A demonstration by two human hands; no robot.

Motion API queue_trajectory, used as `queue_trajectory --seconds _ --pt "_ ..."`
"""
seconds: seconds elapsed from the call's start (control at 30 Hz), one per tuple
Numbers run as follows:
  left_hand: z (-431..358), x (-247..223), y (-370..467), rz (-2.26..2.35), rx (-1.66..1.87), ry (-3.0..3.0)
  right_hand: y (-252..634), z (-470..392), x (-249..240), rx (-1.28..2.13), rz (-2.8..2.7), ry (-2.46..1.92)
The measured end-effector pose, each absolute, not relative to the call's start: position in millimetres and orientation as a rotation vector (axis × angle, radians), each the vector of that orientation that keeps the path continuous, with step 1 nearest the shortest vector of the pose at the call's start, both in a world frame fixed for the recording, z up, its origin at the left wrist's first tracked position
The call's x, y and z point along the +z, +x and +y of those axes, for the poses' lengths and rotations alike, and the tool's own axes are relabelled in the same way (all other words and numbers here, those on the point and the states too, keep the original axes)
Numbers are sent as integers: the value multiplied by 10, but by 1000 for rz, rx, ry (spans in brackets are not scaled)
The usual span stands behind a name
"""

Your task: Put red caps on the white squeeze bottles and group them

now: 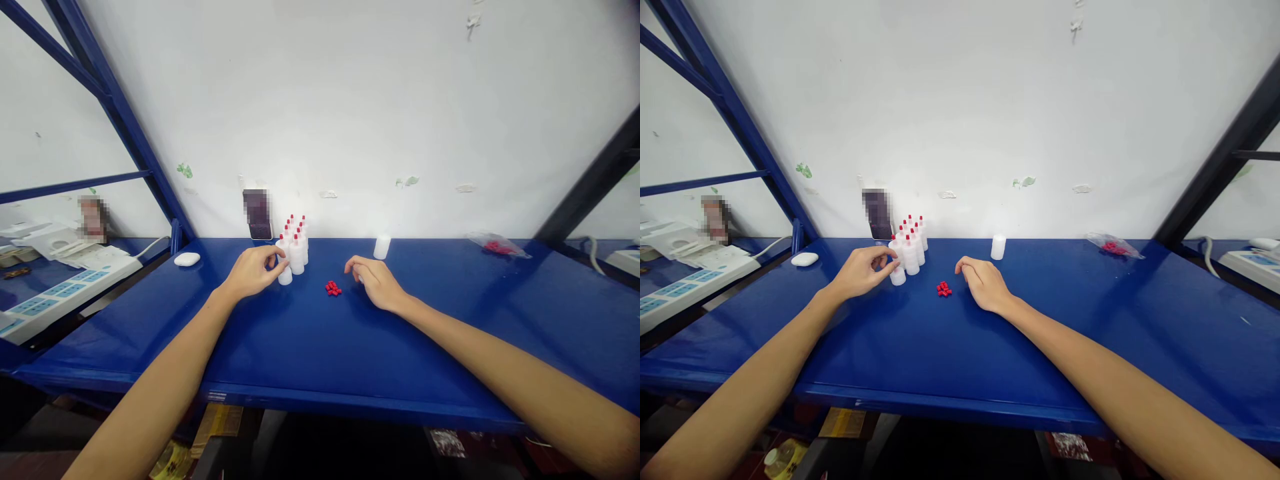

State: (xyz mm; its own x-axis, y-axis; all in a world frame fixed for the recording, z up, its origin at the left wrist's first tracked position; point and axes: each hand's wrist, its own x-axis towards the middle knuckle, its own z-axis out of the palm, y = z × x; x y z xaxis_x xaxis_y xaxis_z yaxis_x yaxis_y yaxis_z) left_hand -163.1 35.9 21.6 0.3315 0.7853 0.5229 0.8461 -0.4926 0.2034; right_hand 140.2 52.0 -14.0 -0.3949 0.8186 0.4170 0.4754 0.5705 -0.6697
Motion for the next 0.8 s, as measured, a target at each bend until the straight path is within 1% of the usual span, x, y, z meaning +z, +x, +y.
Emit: queue_trajectory --seconds 0.07,0.13,0.3,0.4,0.63,0.8 --pt "328 201 -1554 -1455 -970 -2388 1397 521 -136 593 -2077 -1024" --pt "275 173 -1411 -1337 -986 -2403 1397 521 -127 593 -2085 -1036" --pt "127 68 -958 -1072 -634 -2737 1401 529 -99 587 -2070 -1072" --pt "91 21 -843 -1079 -563 -2835 1397 532 -93 602 -2064 -1071" --pt "139 -21 -900 -1170 -615 -2908 1383 487 -71 572 -2040 -1136" --pt "180 -54 -910 -1164 -624 -2946 1383 479 -66 569 -2137 -1039"
